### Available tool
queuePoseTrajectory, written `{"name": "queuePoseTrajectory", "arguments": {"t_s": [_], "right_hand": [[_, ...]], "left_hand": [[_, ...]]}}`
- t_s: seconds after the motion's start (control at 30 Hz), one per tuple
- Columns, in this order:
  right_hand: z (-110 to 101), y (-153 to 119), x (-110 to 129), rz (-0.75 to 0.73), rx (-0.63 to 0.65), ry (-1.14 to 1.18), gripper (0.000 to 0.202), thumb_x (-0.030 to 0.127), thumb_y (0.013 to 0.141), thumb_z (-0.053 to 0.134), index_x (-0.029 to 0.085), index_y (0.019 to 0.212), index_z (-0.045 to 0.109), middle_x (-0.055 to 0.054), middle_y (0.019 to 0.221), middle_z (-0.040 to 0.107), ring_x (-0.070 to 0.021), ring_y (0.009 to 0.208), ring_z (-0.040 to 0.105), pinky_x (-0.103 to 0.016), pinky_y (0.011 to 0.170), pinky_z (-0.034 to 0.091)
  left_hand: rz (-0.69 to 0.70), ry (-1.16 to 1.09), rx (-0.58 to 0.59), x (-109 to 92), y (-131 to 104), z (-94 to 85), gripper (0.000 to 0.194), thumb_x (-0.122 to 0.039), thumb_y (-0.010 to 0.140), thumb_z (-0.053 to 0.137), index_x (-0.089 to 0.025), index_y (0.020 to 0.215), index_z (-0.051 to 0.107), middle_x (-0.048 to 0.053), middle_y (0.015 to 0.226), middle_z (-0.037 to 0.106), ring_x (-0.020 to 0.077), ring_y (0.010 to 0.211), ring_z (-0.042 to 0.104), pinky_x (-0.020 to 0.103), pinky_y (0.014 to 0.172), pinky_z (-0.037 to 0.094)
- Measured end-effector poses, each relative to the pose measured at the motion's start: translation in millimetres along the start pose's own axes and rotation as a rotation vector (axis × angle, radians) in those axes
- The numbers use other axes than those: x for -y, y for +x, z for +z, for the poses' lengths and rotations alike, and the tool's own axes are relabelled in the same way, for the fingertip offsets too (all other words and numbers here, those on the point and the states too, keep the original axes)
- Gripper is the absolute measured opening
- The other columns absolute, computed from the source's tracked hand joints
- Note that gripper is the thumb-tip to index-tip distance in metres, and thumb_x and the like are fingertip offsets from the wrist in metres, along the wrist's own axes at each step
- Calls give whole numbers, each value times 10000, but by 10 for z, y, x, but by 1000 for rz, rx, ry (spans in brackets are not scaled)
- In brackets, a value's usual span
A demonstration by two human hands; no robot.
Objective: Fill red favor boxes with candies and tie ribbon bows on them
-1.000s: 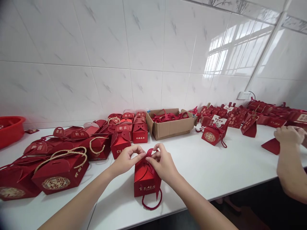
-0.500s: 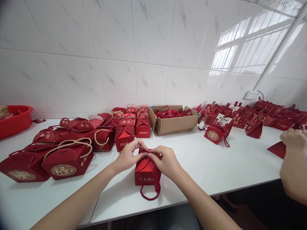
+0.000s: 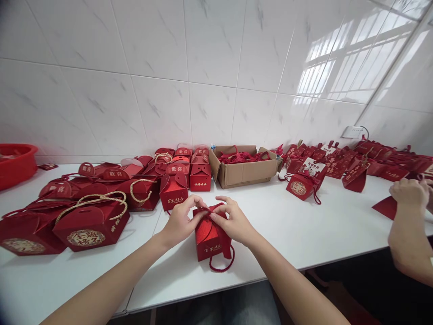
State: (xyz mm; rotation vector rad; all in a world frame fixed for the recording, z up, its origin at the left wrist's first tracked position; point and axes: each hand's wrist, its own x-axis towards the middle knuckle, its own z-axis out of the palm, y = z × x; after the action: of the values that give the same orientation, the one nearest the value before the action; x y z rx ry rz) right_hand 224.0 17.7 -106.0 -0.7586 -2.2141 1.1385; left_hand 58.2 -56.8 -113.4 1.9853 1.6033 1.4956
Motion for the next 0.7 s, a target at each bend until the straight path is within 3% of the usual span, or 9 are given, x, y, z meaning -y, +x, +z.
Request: {"name": "queuePoseTrajectory", "arguments": {"t_s": [0.1, 0.27, 0.37, 0.47, 0.7], "right_hand": [[20, 21, 13, 42, 123, 150, 233, 364, 853, 555, 192, 737, 661, -87, 1423, 427, -256, 1352, 350, -427, 1096, 286], [178, 5, -31, 73, -53, 304, 270, 426, 818, 562, 192, 697, 620, -101, 1361, 497, -274, 1284, 432, -431, 1090, 278], [237, -17, -73, 94, -156, 293, 243, 418, 801, 571, 199, 726, 645, -96, 1331, 526, -272, 1266, 449, -430, 1080, 289], [249, -31, -80, 82, -180, 211, 228, 395, 807, 559, 211, 753, 681, -82, 1269, 576, -264, 1237, 479, -425, 1062, 313], [137, -109, 4, 7, -175, -16, 297, 399, 891, 469, 242, 893, 721, -62, 1183, 654, -254, 1168, 550, -437, 1007, 387]], "left_hand": [[-5, 22, -47, 38, -4, 71, 143, -60, 805, 520, -196, 848, 514, -19, 798, 610, 118, 751, 608, 245, 719, 492], [-25, 91, -132, 15, 15, 27, 104, -121, 789, 570, -189, 852, 522, 15, 856, 591, 147, 792, 584, 278, 728, 489], [-16, 108, -2, -46, 15, -72, 60, -148, 774, 597, -183, 803, 559, 28, 854, 601, 162, 814, 580, 296, 755, 487], [-25, 106, 154, -89, 10, -121, 70, -193, 771, 635, -188, 840, 623, 31, 857, 661, 179, 842, 604, 316, 788, 488], [-115, 90, 126, -66, 23, -100, 69, -193, 779, 643, -214, 798, 706, 22, 825, 712, 182, 799, 644, 321, 783, 504]]}}
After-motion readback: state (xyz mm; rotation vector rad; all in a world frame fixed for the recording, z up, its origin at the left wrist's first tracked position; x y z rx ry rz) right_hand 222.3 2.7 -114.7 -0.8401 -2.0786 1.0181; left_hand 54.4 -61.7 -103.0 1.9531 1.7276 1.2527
